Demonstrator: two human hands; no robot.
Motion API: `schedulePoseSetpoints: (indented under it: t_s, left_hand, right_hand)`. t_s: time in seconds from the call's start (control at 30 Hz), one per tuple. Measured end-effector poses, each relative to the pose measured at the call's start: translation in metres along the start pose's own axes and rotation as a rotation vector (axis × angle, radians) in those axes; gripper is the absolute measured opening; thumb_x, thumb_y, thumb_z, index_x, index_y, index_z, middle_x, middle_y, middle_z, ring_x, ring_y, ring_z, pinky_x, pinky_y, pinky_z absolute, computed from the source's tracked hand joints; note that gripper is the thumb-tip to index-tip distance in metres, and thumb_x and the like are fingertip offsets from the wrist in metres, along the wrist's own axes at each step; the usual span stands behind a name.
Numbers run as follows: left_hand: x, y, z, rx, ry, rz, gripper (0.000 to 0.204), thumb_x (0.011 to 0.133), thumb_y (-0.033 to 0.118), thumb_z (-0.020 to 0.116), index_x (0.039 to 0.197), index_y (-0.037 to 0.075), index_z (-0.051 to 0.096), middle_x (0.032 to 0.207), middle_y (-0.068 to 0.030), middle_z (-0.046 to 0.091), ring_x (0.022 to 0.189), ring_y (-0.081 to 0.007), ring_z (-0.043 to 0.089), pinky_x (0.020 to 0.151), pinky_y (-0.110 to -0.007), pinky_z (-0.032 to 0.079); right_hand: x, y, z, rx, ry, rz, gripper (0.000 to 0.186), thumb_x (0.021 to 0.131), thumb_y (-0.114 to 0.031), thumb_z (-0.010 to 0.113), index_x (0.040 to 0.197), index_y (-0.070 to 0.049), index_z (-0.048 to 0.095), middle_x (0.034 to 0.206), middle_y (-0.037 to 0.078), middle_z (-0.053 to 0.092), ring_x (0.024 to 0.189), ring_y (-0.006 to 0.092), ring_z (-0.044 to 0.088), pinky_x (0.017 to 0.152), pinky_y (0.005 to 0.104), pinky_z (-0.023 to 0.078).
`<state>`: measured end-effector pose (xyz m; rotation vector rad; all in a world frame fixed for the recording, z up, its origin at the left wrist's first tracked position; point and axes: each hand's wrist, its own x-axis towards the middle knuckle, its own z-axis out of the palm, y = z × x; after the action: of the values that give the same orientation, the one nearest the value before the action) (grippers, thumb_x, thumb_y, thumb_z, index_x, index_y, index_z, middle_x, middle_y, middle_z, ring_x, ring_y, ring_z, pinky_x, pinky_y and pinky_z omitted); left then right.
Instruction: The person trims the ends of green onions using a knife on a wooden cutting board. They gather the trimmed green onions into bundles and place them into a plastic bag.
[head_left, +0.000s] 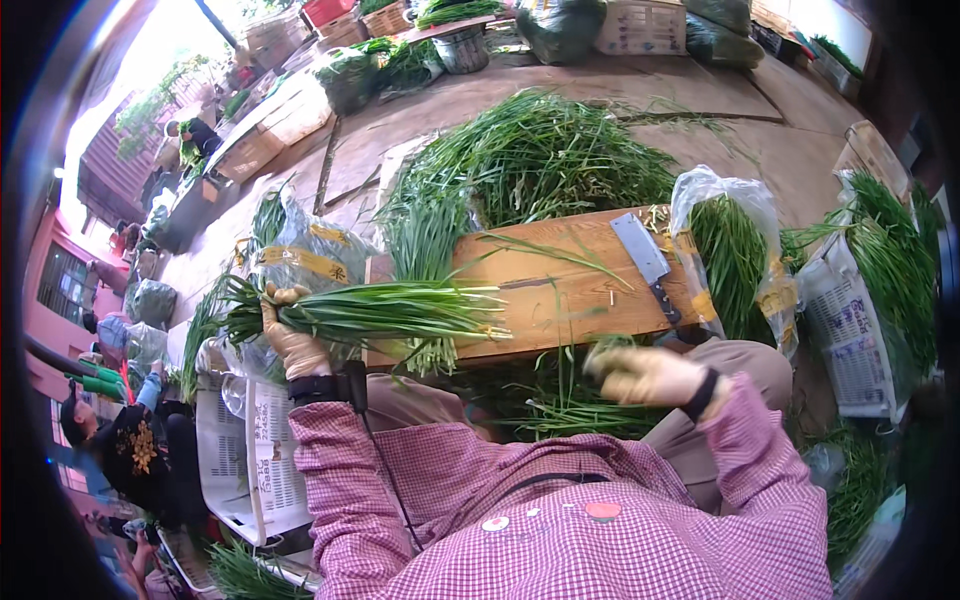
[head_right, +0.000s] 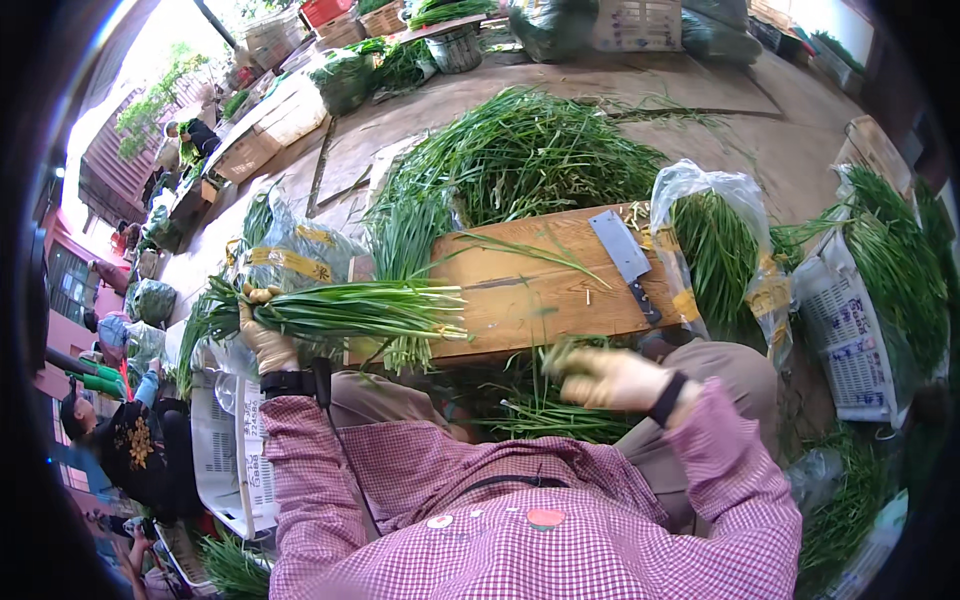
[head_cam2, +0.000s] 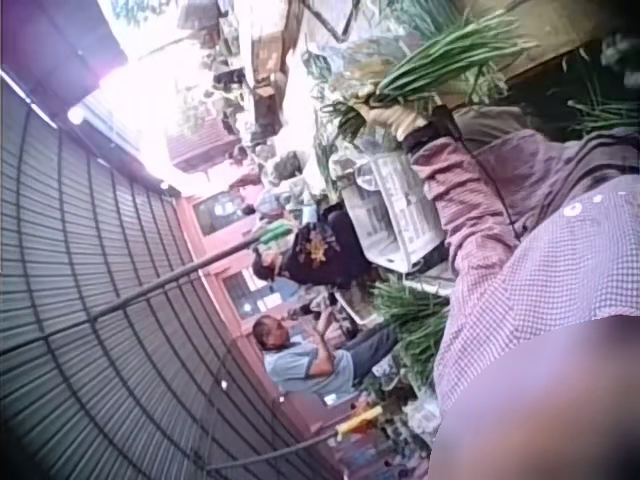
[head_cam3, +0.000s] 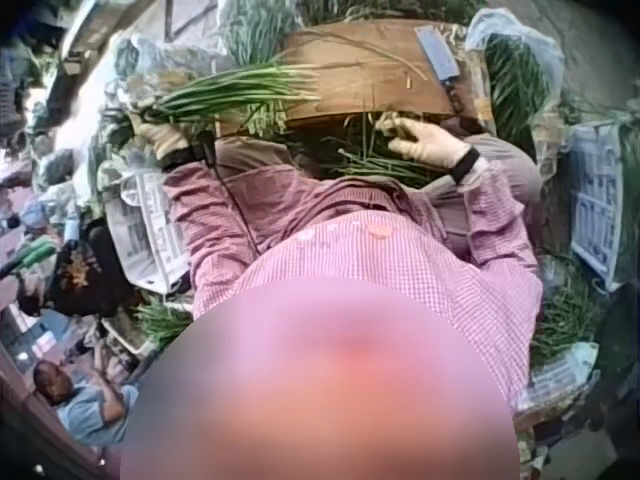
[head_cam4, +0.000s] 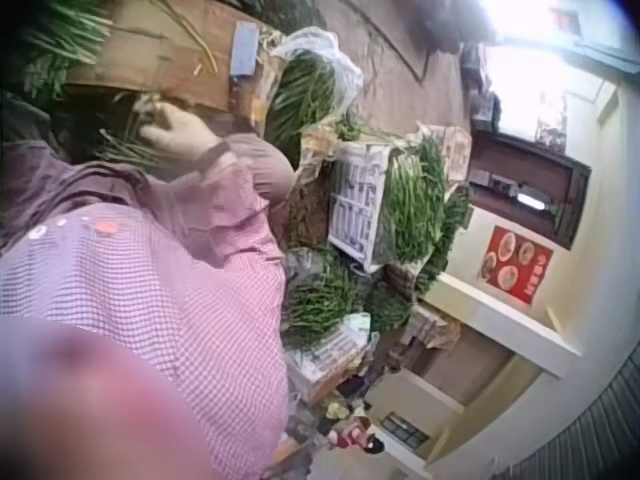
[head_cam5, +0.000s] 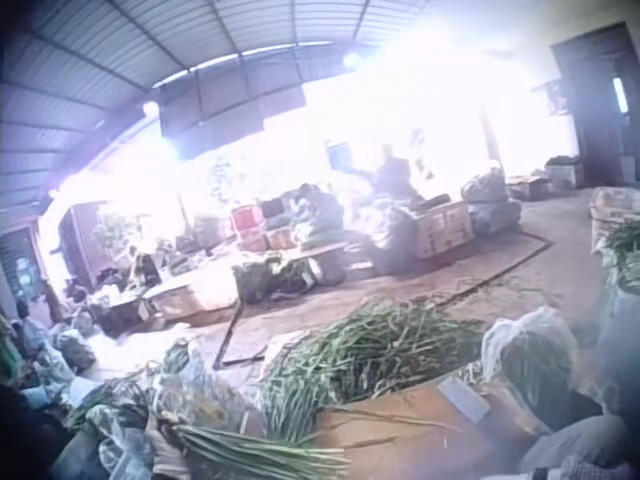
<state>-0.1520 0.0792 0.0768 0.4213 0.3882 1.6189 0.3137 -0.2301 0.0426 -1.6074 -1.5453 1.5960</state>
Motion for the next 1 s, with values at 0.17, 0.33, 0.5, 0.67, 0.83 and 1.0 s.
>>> schedulePoseSetpoints:
  t_s: [0.17, 0.33, 0.5, 0.67, 0.83, 1.0]
  left_hand:
    - [-0.012, -0.016, 0.03, 0.04, -0.023, 0.048, 0.025, 0.105, 0.031, 0.058, 0.106, 0.008, 0.068, 0.079, -0.0002, 0.063, 0.071, -0.0148, 0.06, 0.083, -0.034, 0.056]
    - [-0.038, -0.036, 0.07, 0.097, 0.008, 0.087, 0.025, 0.106, 0.032, 0.056, 0.109, 0.01, 0.067, 0.083, 0.0001, 0.064, 0.073, -0.0164, 0.061, 0.081, -0.035, 0.056]
    - [-0.082, -0.074, 0.107, 0.234, 0.107, 0.171, 0.024, 0.106, 0.035, 0.057, 0.109, 0.013, 0.066, 0.089, -0.0006, 0.063, 0.08, -0.0165, 0.061, 0.074, -0.033, 0.054]
    - [-0.112, -0.094, 0.132, 0.303, 0.132, 0.196, 0.023, 0.106, 0.034, 0.058, 0.111, 0.012, 0.065, 0.093, -0.0009, 0.062, 0.085, -0.0161, 0.059, 0.076, -0.031, 0.053]
    - [-0.12, -0.098, 0.133, 0.179, 0.043, 0.117, 0.023, 0.105, 0.033, 0.06, 0.111, 0.011, 0.065, 0.088, 0.0032, 0.061, 0.083, -0.0124, 0.059, 0.072, -0.029, 0.053]
    - [-0.122, -0.105, 0.127, 0.265, 0.061, 0.114, 0.024, 0.104, 0.029, 0.062, 0.111, 0.006, 0.065, 0.075, 0.0002, 0.062, 0.073, -0.0131, 0.06, 0.072, -0.028, 0.051]
  right_hand:
    - [0.024, -0.003, 0.038, -0.573, 0.291, -0.093, 0.066, 0.089, -0.043, 0.07, 0.139, -0.003, 0.054, 0.131, 0.02, 0.065, 0.114, 0.0373, 0.066, 0.094, 0.0468, 0.053]
    - [0.067, -0.023, 0.051, -0.072, 0.128, -0.143, 0.072, 0.095, -0.053, 0.065, 0.142, 0.0, 0.053, 0.128, 0.025, 0.066, 0.121, 0.035, 0.064, 0.1, 0.0376, 0.052]
    - [0.143, -0.007, 0.085, 0.125, 0.333, -0.614, 0.049, 0.1, -0.031, 0.065, 0.143, -0.008, 0.055, 0.122, 0.015, 0.066, 0.109, 0.0277, 0.066, 0.091, 0.0337, 0.055]
    - [0.173, -0.014, 0.088, 1.633, -0.162, -0.038, 0.021, 0.095, -0.013, 0.072, 0.116, -0.016, 0.067, 0.094, -0.001, 0.065, 0.076, 0.0098, 0.058, 0.052, 0.0215, 0.042]
    - [0.159, -0.01, 0.085, 1.271, -0.002, 0.11, 0.013, 0.101, -0.026, 0.064, 0.094, -0.014, 0.064, 0.07, -0.005, 0.056, 0.053, 0.0088, 0.046, 0.048, 0.0244, 0.035]
    - [0.155, 0.074, 0.075, 0.671, 0.193, -0.081, 0.03, 0.105, -0.032, 0.054, 0.093, -0.007, 0.066, 0.064, 0.0, 0.058, 0.045, 0.0099, 0.045, 0.04, 0.0252, 0.036]
